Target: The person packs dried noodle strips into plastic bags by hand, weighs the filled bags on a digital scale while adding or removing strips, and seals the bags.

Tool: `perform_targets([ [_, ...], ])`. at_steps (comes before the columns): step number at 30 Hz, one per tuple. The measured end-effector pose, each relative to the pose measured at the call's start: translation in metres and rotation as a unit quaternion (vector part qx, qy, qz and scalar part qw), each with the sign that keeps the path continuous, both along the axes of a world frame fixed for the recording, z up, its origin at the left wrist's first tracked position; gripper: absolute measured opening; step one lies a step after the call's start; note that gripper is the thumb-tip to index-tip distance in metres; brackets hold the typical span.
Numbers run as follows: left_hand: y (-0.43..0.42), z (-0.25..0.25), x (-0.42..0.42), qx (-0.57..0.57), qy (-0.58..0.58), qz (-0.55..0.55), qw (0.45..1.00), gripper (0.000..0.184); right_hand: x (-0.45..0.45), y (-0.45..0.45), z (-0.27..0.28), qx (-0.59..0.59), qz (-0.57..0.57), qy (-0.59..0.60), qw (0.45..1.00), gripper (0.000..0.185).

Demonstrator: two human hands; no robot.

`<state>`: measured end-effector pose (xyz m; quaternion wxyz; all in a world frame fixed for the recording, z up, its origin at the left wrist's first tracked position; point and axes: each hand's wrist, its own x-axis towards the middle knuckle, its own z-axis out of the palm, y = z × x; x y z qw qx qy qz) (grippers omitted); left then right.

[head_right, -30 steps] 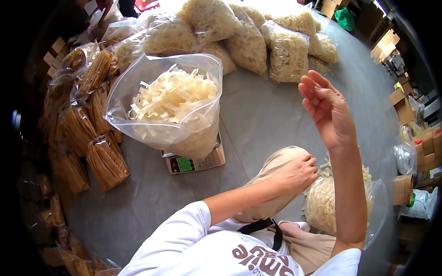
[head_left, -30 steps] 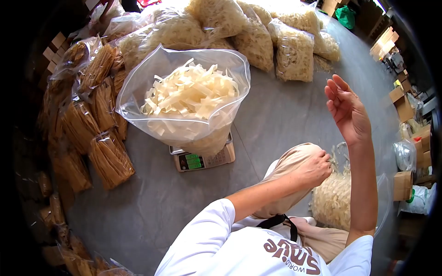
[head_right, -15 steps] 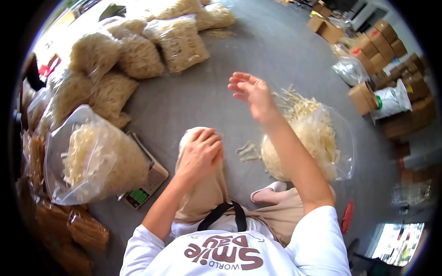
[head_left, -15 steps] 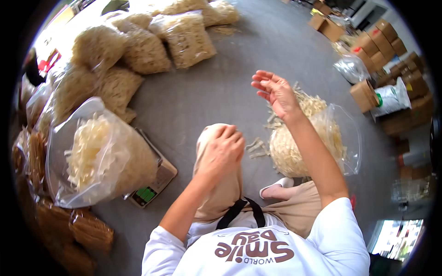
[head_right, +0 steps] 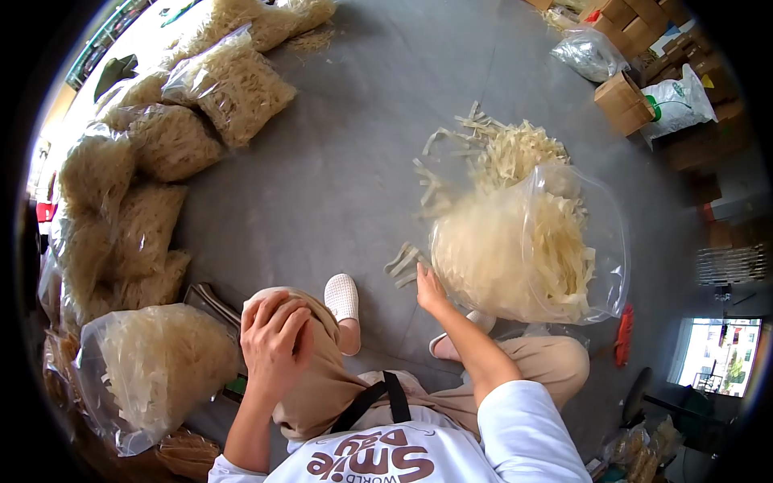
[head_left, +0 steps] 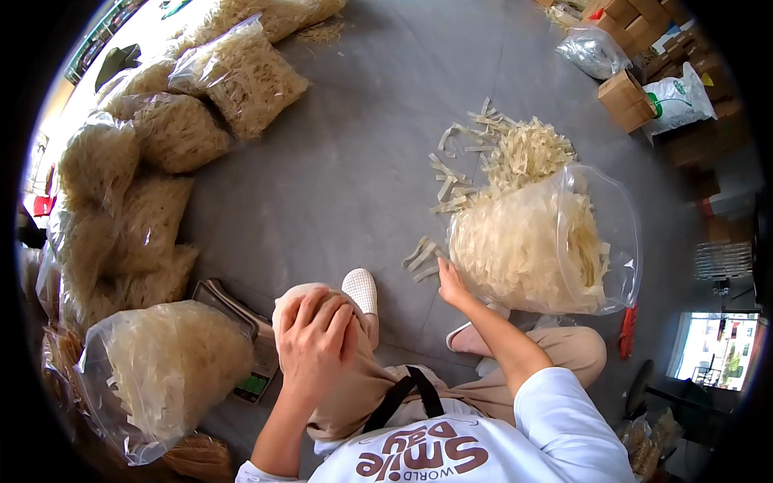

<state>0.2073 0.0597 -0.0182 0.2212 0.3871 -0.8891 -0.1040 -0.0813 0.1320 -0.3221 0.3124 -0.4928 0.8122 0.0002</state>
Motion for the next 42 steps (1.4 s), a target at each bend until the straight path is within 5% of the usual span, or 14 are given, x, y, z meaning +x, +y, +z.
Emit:
perform_targets([
  [4,-0.005,0.003,-0.007,0.028,-0.038,0.022,0.999,0.013,0.004,-0.026,-0.017,0.05,0.133,0.071,0.987,0.095],
  [8,-0.01,0.006,-0.008,0.054,-0.092,0.034,0.994,0.012,0.012,-0.044,-0.034,0.045,0.193,0.201,0.959,0.09],
  [12,-0.014,0.007,-0.018,0.061,-0.116,0.033,0.991,0.011,0.012,-0.062,-0.051,0.096,0.172,0.199,0.96,0.085],
  [15,-0.015,0.007,-0.023,0.056,-0.134,0.034,0.989,0.01,0.012,-0.064,-0.068,0.069,0.17,0.239,0.953,0.067],
  [18,-0.014,0.006,-0.024,0.058,-0.132,0.033,0.989,0.009,0.01,-0.065,-0.067,0.073,0.056,0.091,0.992,0.043],
  [23,-0.01,0.009,-0.023,0.049,-0.116,0.027,0.992,0.011,0.006,-0.038,-0.075,-0.111,-0.064,0.068,0.989,0.014],
  [27,-0.006,0.009,-0.021,0.035,-0.077,0.022,0.996,0.014,0.009,-0.054,-0.011,-0.172,-0.142,-0.009,0.975,0.012],
  [32,-0.001,0.007,-0.01,0.016,-0.017,0.001,1.0,0.014,0.014,-0.088,0.069,-0.293,-0.237,-0.28,0.883,0.012],
  [35,0.005,0.0,0.0,0.006,-0.033,-0.015,0.999,0.012,0.022,-0.124,0.124,-0.406,-0.155,-0.287,0.854,0.01],
  [42,0.016,-0.018,0.004,-0.056,-0.041,0.0,0.998,0.017,0.19,-0.15,0.398,-0.513,0.126,-0.458,0.715,0.011],
])
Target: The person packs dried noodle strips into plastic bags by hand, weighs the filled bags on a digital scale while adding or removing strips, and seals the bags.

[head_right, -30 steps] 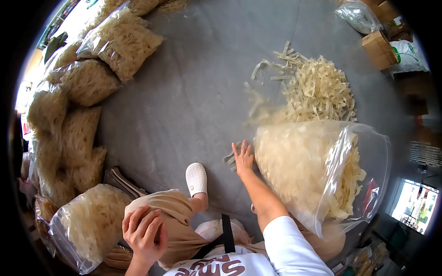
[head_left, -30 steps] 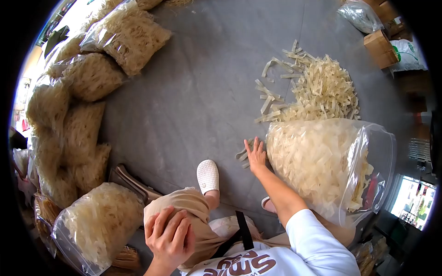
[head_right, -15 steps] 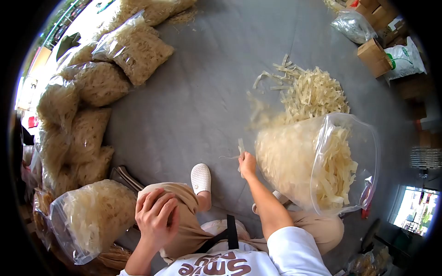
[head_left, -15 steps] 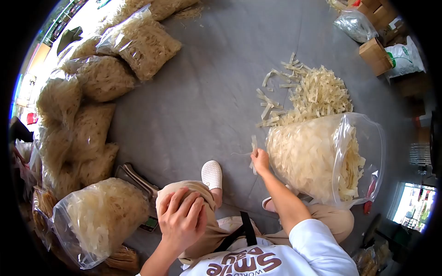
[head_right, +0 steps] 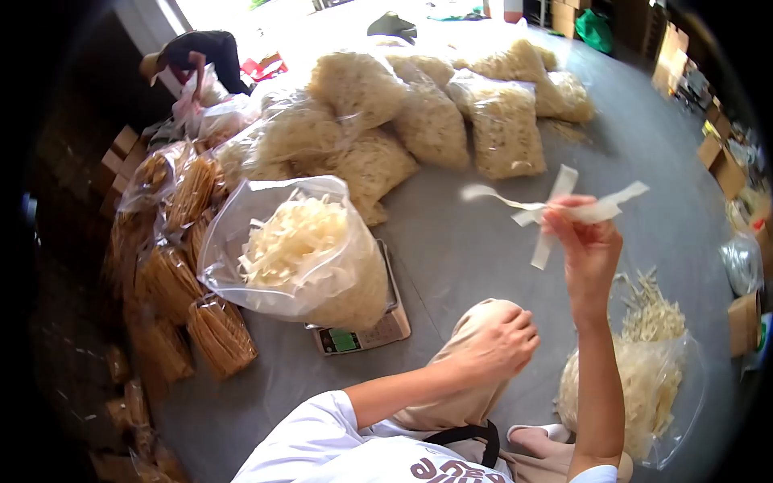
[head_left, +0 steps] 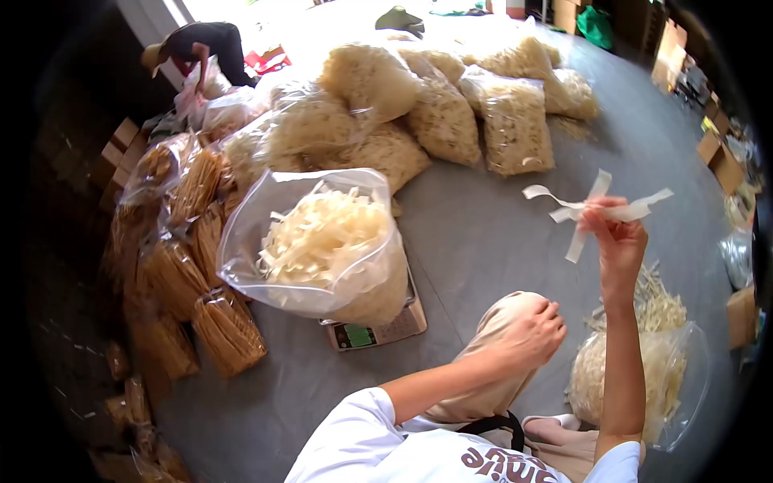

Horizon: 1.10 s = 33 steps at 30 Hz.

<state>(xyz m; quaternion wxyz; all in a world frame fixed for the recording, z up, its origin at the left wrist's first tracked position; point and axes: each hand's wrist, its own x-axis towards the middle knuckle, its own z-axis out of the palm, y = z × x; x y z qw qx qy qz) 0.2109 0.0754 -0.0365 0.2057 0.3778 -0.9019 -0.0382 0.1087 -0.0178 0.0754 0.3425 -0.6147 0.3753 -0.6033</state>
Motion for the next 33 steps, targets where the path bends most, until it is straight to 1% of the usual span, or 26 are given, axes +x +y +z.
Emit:
perform_targets([
  [2,-0.001,-0.006,-0.002,-0.014,0.025,-0.002,1.0,0.016,0.063,0.006,0.041,-0.077,0.096,-0.046,0.991,0.013],
  [4,-0.001,-0.013,-0.001,-0.067,0.089,-0.023,0.994,0.015,0.121,0.013,0.066,-0.11,0.16,-0.04,0.98,0.016],
  [5,0.002,-0.006,0.003,0.013,0.053,-0.039,0.998,0.016,0.149,0.017,0.073,-0.127,0.177,0.005,0.976,0.018],
  [6,0.004,-0.011,0.004,0.01,0.058,-0.036,0.998,0.016,0.173,0.021,0.077,-0.143,0.192,0.05,0.97,0.02],
  [7,0.005,-0.021,0.002,0.013,0.163,-0.04,0.986,0.016,0.197,0.022,0.072,-0.16,0.205,0.126,0.957,0.022],
  [8,0.006,-0.018,0.005,0.061,0.201,-0.044,0.977,0.017,0.215,0.02,0.062,-0.176,0.217,0.202,0.939,0.024],
  [9,0.008,-0.014,0.008,0.107,0.241,-0.048,0.963,0.018,0.221,0.021,0.049,-0.177,0.219,0.207,0.937,0.024],
  [10,0.01,-0.01,0.011,0.151,0.282,-0.051,0.946,0.018,0.226,0.026,0.037,-0.206,0.224,0.238,0.923,0.023],
  [11,0.011,-0.01,0.012,0.162,0.319,-0.045,0.933,0.018,0.228,0.03,0.027,-0.233,0.229,0.268,0.907,0.021],
  [12,0.012,-0.01,0.012,0.175,0.357,-0.039,0.917,0.018,0.225,0.035,0.028,-0.232,0.233,0.272,0.905,0.021],
  [13,0.008,-0.016,0.009,0.174,0.363,-0.035,0.915,0.018,0.217,0.04,0.032,-0.174,0.237,0.269,0.917,0.018],
  [14,0.004,-0.027,0.004,0.079,0.346,-0.043,0.934,0.018,0.207,0.043,0.036,-0.112,0.239,0.265,0.928,0.015],
  [15,0.004,-0.035,0.0,-0.014,0.325,-0.052,0.944,0.018,0.199,0.043,0.039,-0.108,0.222,0.249,0.936,0.014],
  [16,0.005,-0.032,0.0,-0.007,0.329,-0.052,0.943,0.018,0.19,0.041,0.041,-0.103,0.204,0.234,0.945,0.013],
  [18,0.001,-0.024,-0.002,-0.094,0.201,-0.014,0.975,0.019,0.171,0.037,0.043,-0.109,0.166,0.232,0.952,0.015],
  [19,0.003,-0.019,-0.001,-0.105,0.17,0.001,0.98,0.016,0.161,0.034,0.042,-0.101,0.164,0.236,0.952,0.015],
  [20,0.002,-0.018,-0.003,-0.097,0.175,-0.001,0.98,0.016,0.152,0.031,0.041,-0.081,0.163,0.215,0.96,0.015],
  [21,0.001,-0.019,-0.004,-0.086,0.144,-0.015,0.986,0.014,0.143,0.03,0.039,-0.061,0.161,0.193,0.966,0.016],
  [22,0.001,-0.019,-0.006,-0.076,0.112,-0.029,0.99,0.013,0.136,0.031,0.038,-0.054,0.161,0.196,0.966,0.016],
  [23,-0.001,-0.025,-0.011,-0.105,0.143,-0.028,0.984,0.013,0.13,0.032,0.037,-0.036,0.156,0.184,0.97,0.015],
  [24,-0.001,-0.025,-0.014,-0.102,0.146,-0.028,0.984,0.013,0.125,0.032,0.037,-0.02,0.15,0.171,0.974,0.014],
  [29,0.001,-0.026,-0.019,-0.118,0.112,-0.022,0.986,0.013,0.114,0.033,0.03,-0.003,0.153,0.16,0.975,0.014],
  [30,0.001,-0.025,-0.019,-0.117,0.112,-0.023,0.987,0.013,0.113,0.033,0.03,-0.006,0.157,0.156,0.975,0.014],
  [32,0.002,-0.022,-0.018,-0.059,0.094,-0.039,0.993,0.02,0.114,0.036,0.031,0.002,0.155,0.164,0.974,0.014],
  [33,0.003,-0.019,-0.017,-0.059,0.093,-0.04,0.993,0.02,0.114,0.037,0.032,0.008,0.153,0.172,0.973,0.015],
])
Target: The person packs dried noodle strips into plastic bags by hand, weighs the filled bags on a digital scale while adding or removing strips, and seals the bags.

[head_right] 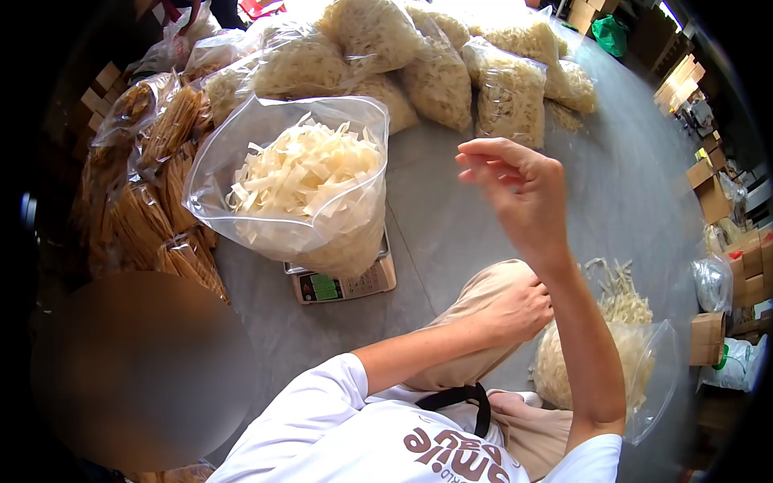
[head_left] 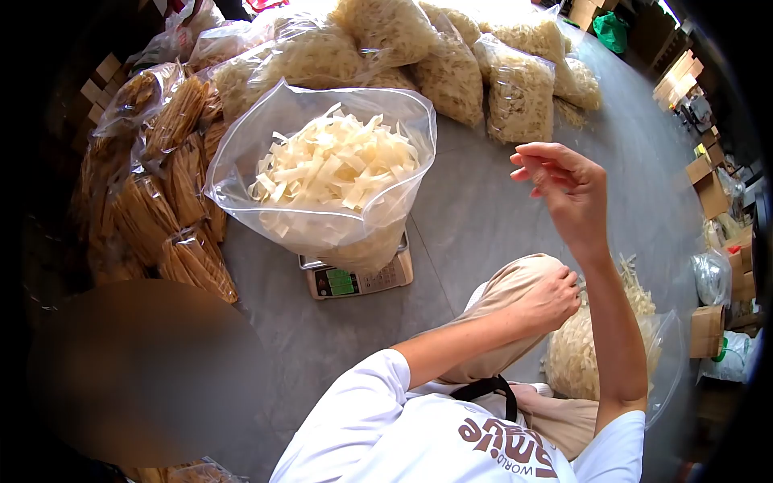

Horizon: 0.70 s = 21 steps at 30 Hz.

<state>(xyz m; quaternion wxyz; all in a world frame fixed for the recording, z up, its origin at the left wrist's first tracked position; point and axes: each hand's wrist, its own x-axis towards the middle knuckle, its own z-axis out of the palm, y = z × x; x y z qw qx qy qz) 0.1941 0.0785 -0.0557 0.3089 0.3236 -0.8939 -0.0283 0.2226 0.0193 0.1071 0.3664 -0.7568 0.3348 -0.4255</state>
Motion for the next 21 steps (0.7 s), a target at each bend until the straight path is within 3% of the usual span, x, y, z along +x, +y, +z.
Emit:
perform_targets([
  [10,0.003,0.007,0.005,-0.003,-0.004,0.011,1.0,0.017,-0.023,-0.001,-0.008,-0.002,-0.013,0.001,1.0,0.015],
  [15,0.003,0.025,0.025,0.014,-0.077,0.02,0.997,0.012,-0.092,-0.023,-0.046,0.0,-0.145,0.014,0.989,0.014],
  [21,-0.007,0.021,0.035,0.053,0.0,0.014,0.999,0.011,-0.225,-0.034,-0.151,0.126,-0.342,-0.031,0.931,0.016],
])
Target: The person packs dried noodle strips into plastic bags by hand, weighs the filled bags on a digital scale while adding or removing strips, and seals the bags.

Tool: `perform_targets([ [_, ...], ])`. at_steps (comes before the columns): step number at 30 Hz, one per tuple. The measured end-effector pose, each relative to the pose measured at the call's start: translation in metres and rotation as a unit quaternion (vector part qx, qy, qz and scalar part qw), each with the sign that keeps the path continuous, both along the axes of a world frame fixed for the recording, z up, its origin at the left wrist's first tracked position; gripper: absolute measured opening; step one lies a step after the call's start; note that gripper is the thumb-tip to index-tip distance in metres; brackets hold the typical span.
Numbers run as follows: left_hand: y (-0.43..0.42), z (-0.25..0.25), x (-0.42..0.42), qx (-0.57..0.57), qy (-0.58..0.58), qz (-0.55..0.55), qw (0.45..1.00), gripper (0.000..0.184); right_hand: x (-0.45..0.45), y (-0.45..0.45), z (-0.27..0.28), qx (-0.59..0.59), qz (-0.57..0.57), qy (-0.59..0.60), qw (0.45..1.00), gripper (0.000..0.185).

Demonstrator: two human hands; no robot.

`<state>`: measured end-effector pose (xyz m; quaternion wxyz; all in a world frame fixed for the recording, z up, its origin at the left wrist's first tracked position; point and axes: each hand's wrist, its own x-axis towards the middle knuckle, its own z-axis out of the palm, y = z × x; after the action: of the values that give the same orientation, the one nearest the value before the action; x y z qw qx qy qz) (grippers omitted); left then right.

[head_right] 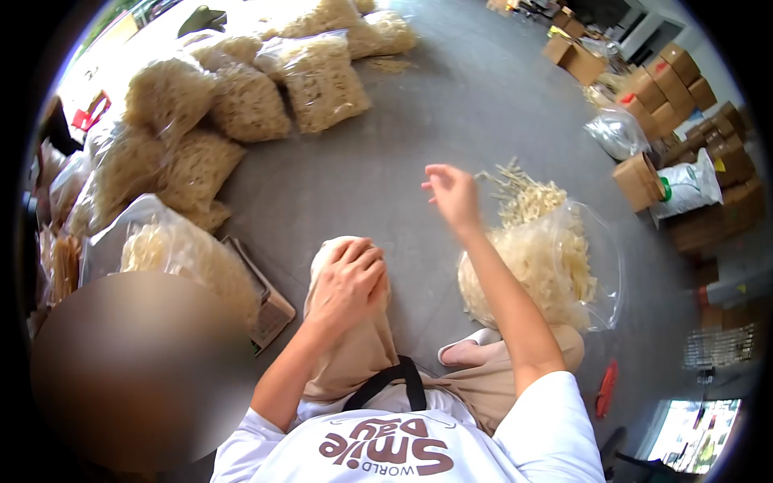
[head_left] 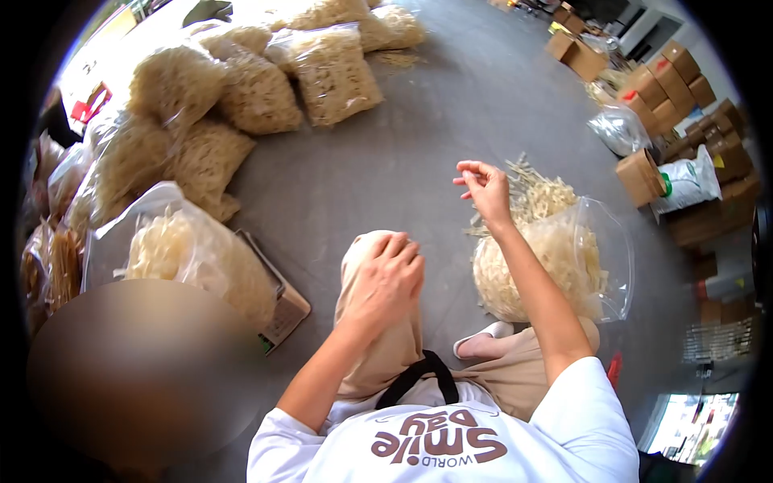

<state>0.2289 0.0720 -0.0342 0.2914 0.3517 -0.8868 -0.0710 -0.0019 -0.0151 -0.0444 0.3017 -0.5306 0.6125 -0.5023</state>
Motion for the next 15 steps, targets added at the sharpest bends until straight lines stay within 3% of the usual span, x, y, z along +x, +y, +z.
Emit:
perform_targets([
  [3,-0.002,-0.003,-0.002,0.001,0.006,-0.008,1.0,0.011,-0.043,0.023,-0.05,0.065,-0.006,0.061,0.996,0.023],
  [5,-0.002,-0.001,-0.005,0.016,-0.006,0.002,1.0,0.012,-0.075,0.03,-0.133,0.105,-0.014,0.034,0.994,0.032],
  [9,0.0,0.004,-0.011,0.031,-0.023,0.023,0.999,0.012,-0.076,0.045,-0.188,0.325,-0.027,0.096,0.941,0.054],
  [11,-0.002,0.01,-0.012,0.038,-0.033,0.018,0.999,0.013,-0.082,0.042,-0.23,0.355,-0.044,0.168,0.918,0.066],
  [15,-0.009,0.014,-0.009,0.067,-0.057,0.035,0.996,0.013,-0.09,0.023,-0.262,0.445,-0.127,0.163,0.872,0.076],
])
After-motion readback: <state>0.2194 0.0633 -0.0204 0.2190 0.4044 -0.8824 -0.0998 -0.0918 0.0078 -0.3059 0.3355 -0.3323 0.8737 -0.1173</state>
